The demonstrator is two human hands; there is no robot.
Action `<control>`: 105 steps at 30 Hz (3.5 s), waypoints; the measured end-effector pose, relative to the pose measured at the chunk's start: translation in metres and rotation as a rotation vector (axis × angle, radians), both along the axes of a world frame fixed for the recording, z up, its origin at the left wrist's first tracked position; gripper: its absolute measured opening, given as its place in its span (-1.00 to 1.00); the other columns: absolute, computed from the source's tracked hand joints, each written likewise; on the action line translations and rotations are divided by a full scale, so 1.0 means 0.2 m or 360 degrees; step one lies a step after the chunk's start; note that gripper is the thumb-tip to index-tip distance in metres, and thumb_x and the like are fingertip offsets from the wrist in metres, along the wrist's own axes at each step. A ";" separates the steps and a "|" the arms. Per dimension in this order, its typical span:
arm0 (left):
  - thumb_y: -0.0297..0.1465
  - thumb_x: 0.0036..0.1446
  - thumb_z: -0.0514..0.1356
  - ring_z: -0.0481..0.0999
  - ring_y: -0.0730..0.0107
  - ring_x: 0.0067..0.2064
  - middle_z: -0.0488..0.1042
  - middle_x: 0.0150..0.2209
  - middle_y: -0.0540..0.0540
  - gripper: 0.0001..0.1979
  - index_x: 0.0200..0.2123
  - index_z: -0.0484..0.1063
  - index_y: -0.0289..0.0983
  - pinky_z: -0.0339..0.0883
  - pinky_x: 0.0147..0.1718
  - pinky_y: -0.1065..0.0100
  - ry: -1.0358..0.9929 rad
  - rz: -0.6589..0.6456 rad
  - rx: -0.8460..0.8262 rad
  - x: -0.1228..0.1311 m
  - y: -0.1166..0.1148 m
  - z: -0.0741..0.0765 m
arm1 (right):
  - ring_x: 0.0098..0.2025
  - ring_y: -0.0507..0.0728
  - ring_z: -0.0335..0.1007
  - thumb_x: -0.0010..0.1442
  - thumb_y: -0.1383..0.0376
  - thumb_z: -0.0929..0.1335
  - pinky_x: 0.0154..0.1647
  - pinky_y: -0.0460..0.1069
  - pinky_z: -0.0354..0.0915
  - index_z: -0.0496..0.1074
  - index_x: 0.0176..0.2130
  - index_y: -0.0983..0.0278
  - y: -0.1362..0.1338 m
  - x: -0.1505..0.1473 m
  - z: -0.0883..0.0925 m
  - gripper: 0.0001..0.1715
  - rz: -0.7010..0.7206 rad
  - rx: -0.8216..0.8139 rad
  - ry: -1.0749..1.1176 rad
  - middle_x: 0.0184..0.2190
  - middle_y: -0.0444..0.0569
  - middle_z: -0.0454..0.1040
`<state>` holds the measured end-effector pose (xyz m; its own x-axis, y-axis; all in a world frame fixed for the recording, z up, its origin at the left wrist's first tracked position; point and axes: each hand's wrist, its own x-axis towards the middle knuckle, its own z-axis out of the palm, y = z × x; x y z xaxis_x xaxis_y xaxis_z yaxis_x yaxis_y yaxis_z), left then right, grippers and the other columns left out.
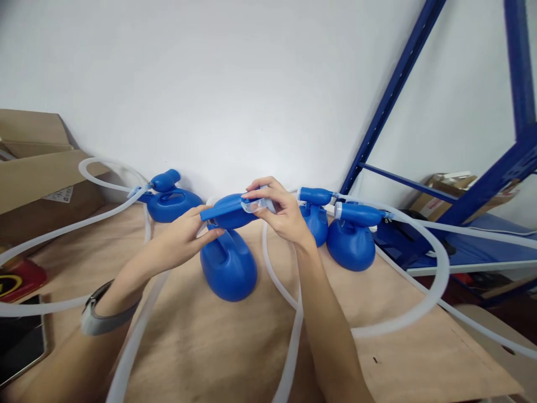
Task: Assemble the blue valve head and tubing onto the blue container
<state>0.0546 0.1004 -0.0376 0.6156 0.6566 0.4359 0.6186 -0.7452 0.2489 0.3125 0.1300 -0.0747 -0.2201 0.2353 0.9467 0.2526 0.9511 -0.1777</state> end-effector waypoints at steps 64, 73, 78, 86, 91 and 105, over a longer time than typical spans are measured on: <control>-0.10 0.41 0.10 0.31 -0.35 0.28 0.22 0.34 -0.42 -0.25 0.52 0.08 -0.31 0.24 0.17 -0.19 0.0434 0.1116 0.0258 -0.45 0.52 -0.11 | -0.35 -0.23 0.25 -0.36 -0.36 0.50 -0.39 -0.35 0.15 0.31 -0.28 0.69 0.04 0.26 0.01 0.20 -0.0194 -0.1033 0.1260 -0.27 0.07 0.32; -0.27 0.48 0.10 0.37 0.07 0.26 0.29 0.31 -0.30 -0.65 0.13 0.47 -0.37 0.30 0.22 0.16 0.0336 0.0132 0.0427 -0.26 0.59 -0.30 | -0.24 -0.20 0.36 0.06 -0.20 0.39 -0.24 -0.40 0.29 0.37 0.00 0.74 0.10 -0.32 -0.07 0.04 0.0765 -0.1961 0.0108 -0.07 0.15 0.33; -0.37 0.47 -0.03 -0.03 -0.14 0.49 0.20 0.39 -0.39 -0.55 0.15 0.49 -0.54 -0.03 0.43 -0.03 0.0494 0.0201 0.0553 -0.22 0.53 -0.31 | -0.23 -0.28 0.35 0.46 0.06 0.15 -0.21 -0.40 0.28 0.36 0.15 0.67 0.09 -0.54 -0.12 -0.29 0.0793 -0.2033 0.0600 0.15 0.19 0.20; -0.11 0.29 -0.03 0.43 0.05 0.17 0.47 0.07 -0.39 -0.53 -0.26 0.50 -0.36 0.20 0.32 0.05 0.0002 -0.0101 0.0090 -0.13 0.47 -0.25 | -0.12 -0.24 0.39 0.37 -0.02 0.22 -0.17 -0.43 0.32 0.42 -0.02 0.68 0.22 -0.61 -0.26 -0.26 0.0418 -0.1626 0.1536 0.07 0.09 0.28; -0.48 0.27 0.02 0.32 0.00 0.02 0.35 0.07 -0.44 -0.63 0.05 0.43 -0.54 0.29 0.08 0.01 -0.0230 0.0364 0.0431 -0.05 0.38 -0.38 | -0.18 -0.28 0.36 0.43 0.06 0.16 -0.19 -0.43 0.31 0.41 0.04 0.65 0.15 -0.51 -0.15 -0.32 0.0432 -0.1590 0.1648 0.07 0.07 0.29; -0.32 0.48 0.04 0.15 -0.16 0.13 0.36 0.19 -0.19 -0.69 0.05 0.57 -0.17 0.12 0.03 -0.11 0.0229 0.0734 0.0365 0.03 0.30 -0.38 | -0.19 -0.37 0.30 0.46 0.04 0.14 -0.21 -0.49 0.22 0.41 0.04 0.57 0.38 -0.37 -0.24 -0.35 0.0098 -0.1610 0.1851 0.01 -0.11 0.33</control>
<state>0.0610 0.1612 -0.1144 0.3499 0.7708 0.5324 0.9105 -0.4134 0.0000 0.2392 0.2050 -0.1220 0.4685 0.8819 0.0522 -0.5117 0.3191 -0.7977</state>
